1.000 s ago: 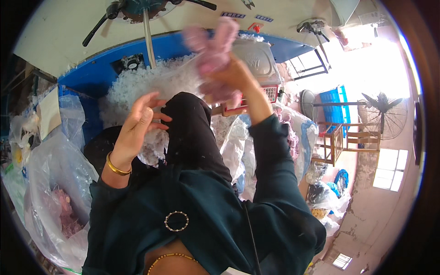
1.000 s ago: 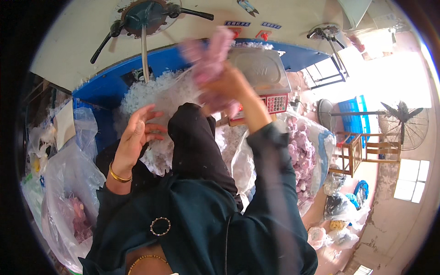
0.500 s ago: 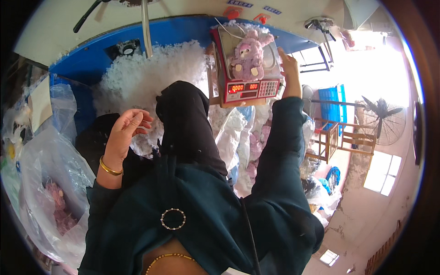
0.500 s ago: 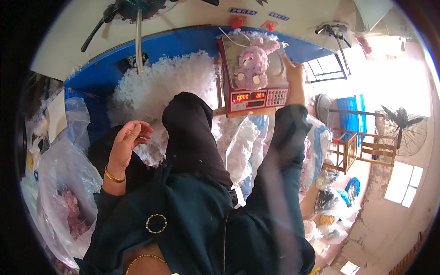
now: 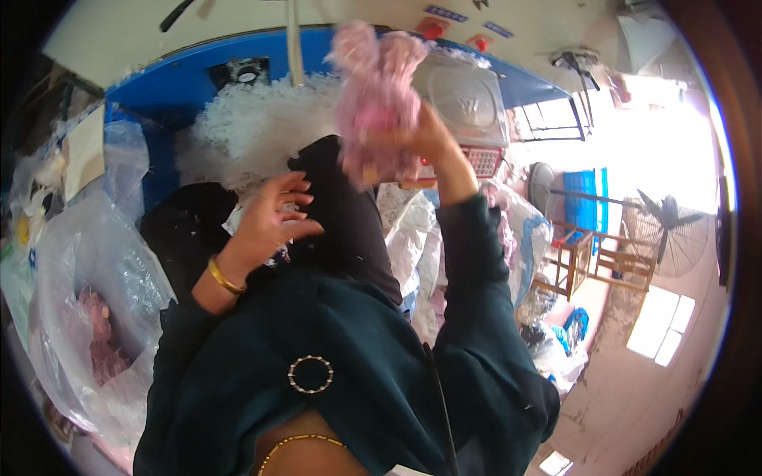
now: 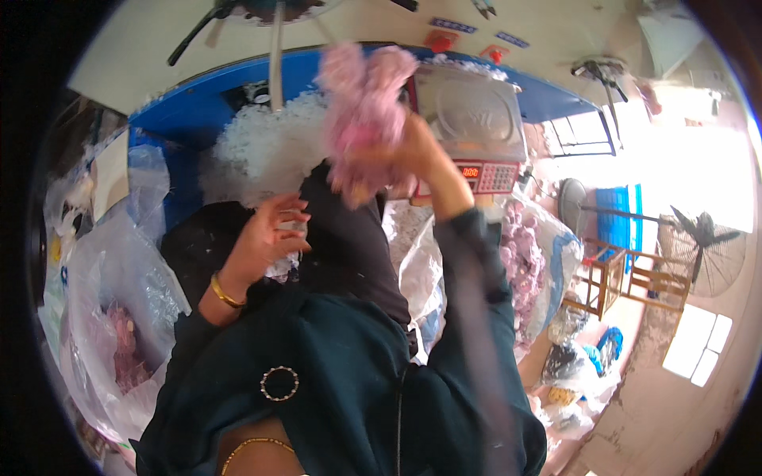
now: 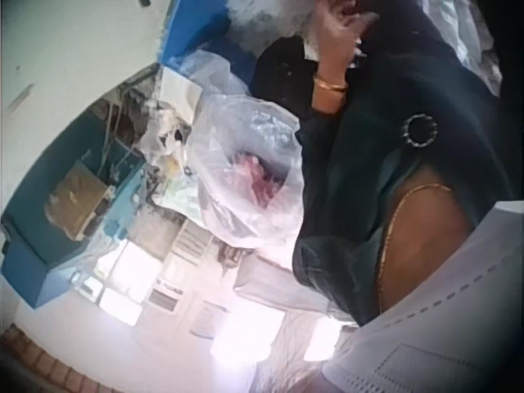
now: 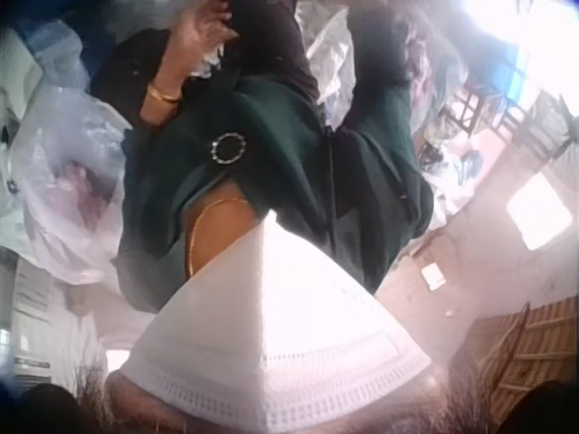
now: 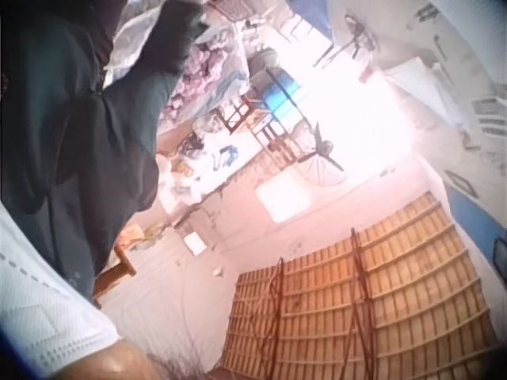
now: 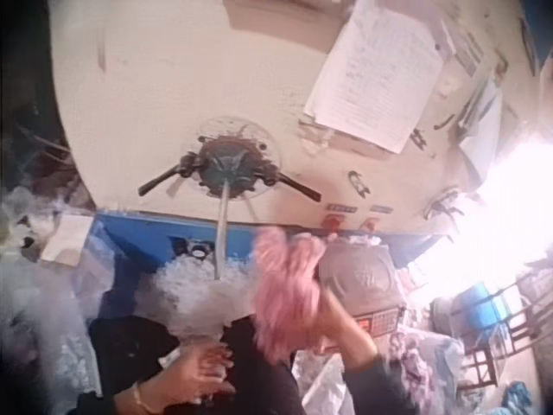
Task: The person repeatedly takes pink fluffy toy bodies from a plastic bag, inserts them into a vertical stuffing machine, and pulls the white fluffy filling through the toys. After each toy is filled, the person removes it and places it on a digital scale, then repeats the process with the next toy.
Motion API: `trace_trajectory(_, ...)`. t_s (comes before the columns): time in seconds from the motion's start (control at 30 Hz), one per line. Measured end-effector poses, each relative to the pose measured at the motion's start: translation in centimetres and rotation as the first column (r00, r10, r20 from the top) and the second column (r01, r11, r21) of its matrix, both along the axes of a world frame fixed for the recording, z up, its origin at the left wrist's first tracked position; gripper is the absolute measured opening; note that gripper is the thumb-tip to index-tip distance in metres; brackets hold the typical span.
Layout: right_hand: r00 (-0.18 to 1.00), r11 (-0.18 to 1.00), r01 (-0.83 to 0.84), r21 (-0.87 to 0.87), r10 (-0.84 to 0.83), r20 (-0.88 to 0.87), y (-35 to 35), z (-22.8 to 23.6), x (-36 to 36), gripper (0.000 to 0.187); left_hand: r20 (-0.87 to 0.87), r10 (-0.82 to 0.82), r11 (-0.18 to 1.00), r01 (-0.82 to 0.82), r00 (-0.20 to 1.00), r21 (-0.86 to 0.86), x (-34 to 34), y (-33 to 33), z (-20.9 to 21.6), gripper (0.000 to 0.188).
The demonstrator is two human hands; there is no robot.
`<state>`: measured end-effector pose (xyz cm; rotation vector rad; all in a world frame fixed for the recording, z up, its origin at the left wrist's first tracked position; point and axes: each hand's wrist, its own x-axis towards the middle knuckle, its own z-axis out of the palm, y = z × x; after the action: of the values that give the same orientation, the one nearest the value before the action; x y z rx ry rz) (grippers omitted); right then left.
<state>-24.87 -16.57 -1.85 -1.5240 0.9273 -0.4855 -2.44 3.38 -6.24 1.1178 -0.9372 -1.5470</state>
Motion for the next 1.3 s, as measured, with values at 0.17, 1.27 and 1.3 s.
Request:
trace_trajectory(0.17, 0.954, 0.979, -0.1, -0.178, 0.145, 0.263, 8.0, 4.3, 6.1, 0.083, 0.137, -0.105, 0.948, 0.141, 0.985, -0.286, -1.5, -1.1, 3.4, 0.059)
trace_trajectory(1.27, 0.933, 0.949, 0.315, 0.012, -0.312, 0.178, 4.4, -2.2, 4.7, 0.061, 0.148, 0.235, 0.864, -0.137, 0.961, -0.485, 3.2, -2.1, 1.7, 0.022)
trace_trajectory(1.3, 0.977, 0.934, 0.213, -0.286, -0.213, 0.032, 5.5, -1.6, 2.3, 0.07, 0.323, 0.274, 0.835, -0.057, 0.906, -0.547, 4.8, -0.5, 1.1, 0.017)
